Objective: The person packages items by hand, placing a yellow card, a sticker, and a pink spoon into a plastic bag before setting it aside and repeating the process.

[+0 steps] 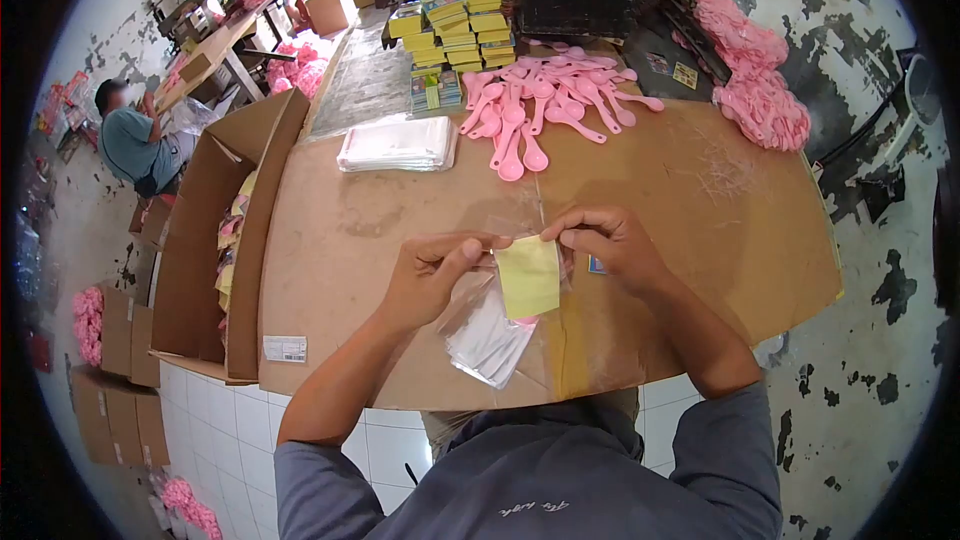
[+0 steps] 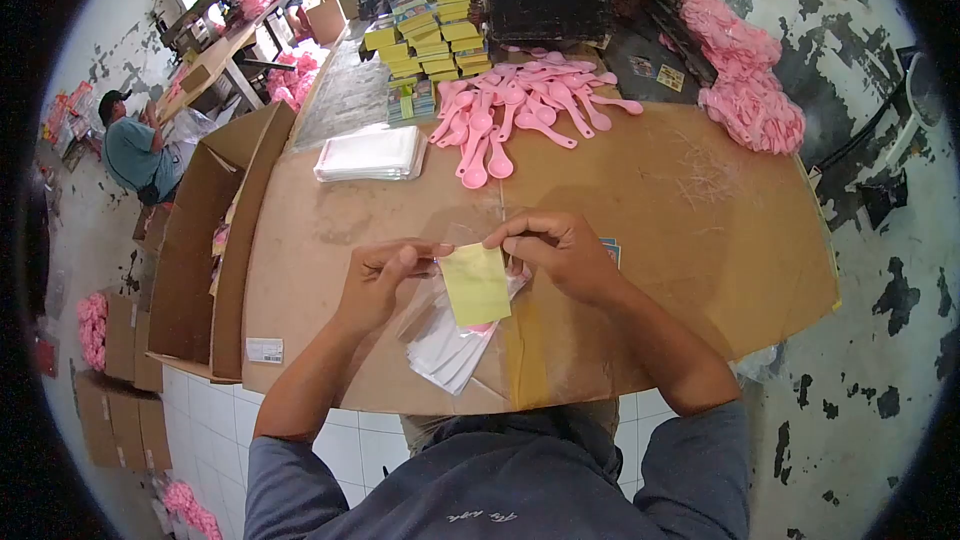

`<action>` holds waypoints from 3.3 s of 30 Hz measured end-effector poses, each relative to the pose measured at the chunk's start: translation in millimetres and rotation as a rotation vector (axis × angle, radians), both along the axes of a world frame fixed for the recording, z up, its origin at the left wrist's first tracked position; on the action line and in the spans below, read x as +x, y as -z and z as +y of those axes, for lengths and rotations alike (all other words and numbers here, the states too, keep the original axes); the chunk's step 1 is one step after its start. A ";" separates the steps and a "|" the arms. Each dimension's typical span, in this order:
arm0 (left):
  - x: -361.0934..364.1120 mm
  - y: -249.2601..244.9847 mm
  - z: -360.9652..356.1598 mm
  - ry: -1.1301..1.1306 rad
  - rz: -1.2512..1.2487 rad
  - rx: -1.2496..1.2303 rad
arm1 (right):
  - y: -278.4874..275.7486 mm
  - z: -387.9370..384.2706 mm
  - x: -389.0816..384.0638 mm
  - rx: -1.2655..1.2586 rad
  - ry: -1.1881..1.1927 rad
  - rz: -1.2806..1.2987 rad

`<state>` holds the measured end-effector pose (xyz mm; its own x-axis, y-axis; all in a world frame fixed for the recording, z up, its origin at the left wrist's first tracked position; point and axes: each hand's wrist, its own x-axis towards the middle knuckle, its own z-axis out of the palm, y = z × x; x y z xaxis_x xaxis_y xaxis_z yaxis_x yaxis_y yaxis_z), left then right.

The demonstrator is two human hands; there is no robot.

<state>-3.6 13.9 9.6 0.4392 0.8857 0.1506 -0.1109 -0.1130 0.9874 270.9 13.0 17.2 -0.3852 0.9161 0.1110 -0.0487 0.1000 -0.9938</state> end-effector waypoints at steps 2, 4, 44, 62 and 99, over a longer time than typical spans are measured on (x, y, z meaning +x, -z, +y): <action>-0.1 2.3 0.7 -0.006 -0.010 -0.075 | -9.9 -5.3 -0.4 -0.028 0.033 -0.106; 2.3 4.5 0.5 -0.013 -0.006 -0.107 | -11.8 -7.1 -2.5 -0.021 0.041 -0.132; -41.8 -53.1 31.3 -0.732 -0.690 0.241 | -30.2 16.5 86.9 0.375 0.176 -0.867; -0.1 30.0 24.6 -0.217 0.333 0.060 | -0.7 18.9 101.3 0.155 0.025 -0.754; 16.1 -5.0 -9.3 0.093 0.031 -0.048 | -59.1 -14.1 12.2 0.670 0.158 -0.669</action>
